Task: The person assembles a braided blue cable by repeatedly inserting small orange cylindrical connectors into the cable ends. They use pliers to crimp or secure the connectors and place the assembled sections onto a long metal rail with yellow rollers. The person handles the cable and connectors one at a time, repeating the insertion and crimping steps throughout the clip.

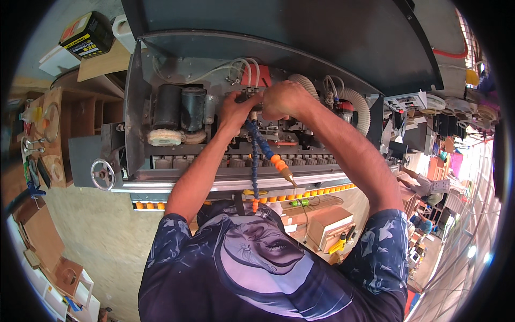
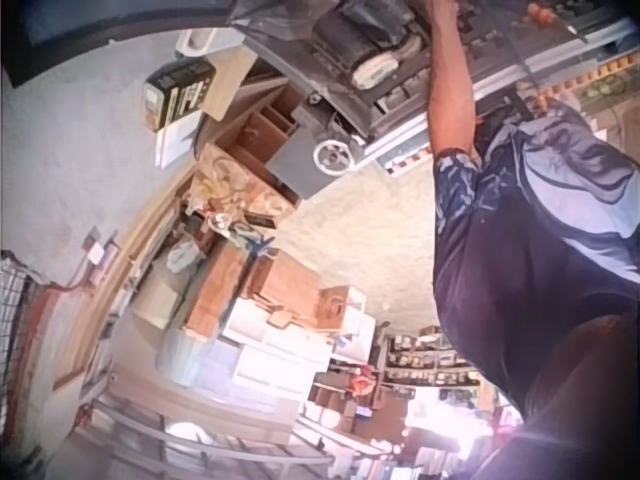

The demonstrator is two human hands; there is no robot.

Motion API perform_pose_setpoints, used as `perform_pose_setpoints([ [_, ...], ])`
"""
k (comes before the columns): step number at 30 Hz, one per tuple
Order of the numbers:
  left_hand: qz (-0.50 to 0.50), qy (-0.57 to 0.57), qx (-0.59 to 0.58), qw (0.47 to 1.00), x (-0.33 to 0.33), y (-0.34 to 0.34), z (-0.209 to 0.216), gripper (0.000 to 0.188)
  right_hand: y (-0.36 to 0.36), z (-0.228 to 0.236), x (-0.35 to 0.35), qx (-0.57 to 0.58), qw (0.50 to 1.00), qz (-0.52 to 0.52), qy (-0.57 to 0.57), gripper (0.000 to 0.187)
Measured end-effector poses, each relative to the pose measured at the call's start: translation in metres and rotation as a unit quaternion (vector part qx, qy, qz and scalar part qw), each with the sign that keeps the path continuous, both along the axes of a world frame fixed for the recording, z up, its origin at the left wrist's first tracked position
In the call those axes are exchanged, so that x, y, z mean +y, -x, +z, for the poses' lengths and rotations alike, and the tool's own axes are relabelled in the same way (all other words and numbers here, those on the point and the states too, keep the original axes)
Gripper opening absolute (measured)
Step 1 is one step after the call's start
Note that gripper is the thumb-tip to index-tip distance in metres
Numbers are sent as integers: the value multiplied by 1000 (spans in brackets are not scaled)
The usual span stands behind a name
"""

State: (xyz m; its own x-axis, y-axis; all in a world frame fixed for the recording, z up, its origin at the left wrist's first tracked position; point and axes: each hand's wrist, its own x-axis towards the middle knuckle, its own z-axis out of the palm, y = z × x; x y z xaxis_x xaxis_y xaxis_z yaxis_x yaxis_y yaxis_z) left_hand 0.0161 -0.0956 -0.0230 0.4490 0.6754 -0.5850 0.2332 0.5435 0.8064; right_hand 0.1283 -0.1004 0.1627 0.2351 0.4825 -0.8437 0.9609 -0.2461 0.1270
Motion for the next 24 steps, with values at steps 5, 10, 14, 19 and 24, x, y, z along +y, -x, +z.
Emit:
perform_pose_setpoints([
  [5, -28, 10, -50, 998, 1, 0, 4, 75, -30, -37, -25, -10, 1000, 0, -23, 39],
  [10, -40, -6, -70, 997, 5, 0, -11, 64, -44, -35, -46, 49, 997, -14, -57, 50],
  [14, -54, -10, -71, 996, 9, 0, -13, 63, -58, -54, -68, 67, 995, -20, -68, 46],
  [19, -68, 11, -73, 995, 11, 3, -17, 95, -61, -56, -82, 126, 983, -91, -100, 50],
  [24, -48, 36, -56, 997, 12, 5, -12, 60, -61, -51, -83, 157, 975, -117, -108, 53],
])
